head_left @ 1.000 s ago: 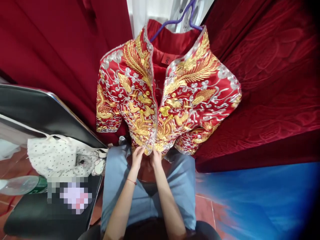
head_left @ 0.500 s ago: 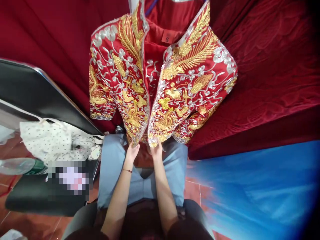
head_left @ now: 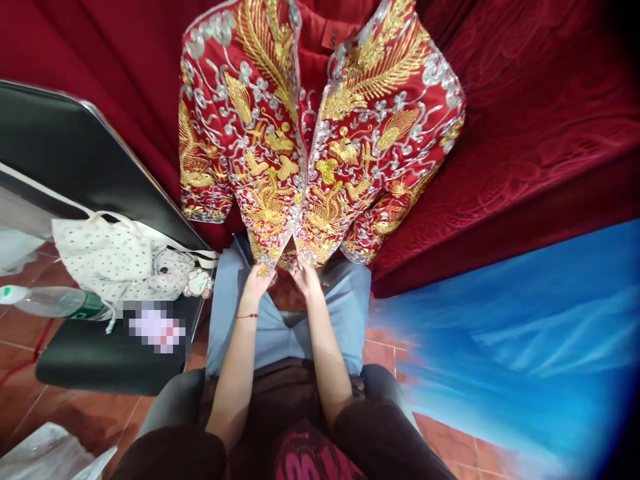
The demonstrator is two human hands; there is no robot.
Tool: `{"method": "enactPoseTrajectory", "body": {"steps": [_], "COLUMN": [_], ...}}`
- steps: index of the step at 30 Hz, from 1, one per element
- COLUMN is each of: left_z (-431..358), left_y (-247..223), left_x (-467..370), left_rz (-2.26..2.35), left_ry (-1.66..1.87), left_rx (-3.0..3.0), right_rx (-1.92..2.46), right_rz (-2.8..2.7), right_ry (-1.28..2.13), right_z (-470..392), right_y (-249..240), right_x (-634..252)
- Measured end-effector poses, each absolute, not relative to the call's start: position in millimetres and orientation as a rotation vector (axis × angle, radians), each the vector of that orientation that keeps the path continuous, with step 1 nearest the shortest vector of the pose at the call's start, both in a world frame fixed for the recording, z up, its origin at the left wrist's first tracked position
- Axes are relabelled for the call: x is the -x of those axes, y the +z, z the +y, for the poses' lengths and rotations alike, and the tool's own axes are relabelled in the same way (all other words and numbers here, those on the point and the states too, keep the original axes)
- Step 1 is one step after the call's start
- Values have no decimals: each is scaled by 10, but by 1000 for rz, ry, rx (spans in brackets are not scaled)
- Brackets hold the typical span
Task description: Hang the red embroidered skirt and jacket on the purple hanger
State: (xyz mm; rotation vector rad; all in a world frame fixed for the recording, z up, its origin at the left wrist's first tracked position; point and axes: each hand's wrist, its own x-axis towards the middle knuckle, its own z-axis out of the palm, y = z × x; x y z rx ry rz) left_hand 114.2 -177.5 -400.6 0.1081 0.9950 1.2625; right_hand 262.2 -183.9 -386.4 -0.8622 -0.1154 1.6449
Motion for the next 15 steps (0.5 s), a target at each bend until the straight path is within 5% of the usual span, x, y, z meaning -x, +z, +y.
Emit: {"method": "enactPoseTrajectory", "body": {"steps": [15], "left_z": [-2014], "left_y": [-3797], "left_x": [-1260], "left_rz": [908], "left_ry": [1154], "left_rx": [-338], "right_rx": [871], "right_rz": [0], "right_ry": [1536], "right_z": [-2404], "right_y": [-3779], "right_x": [-2440]}}
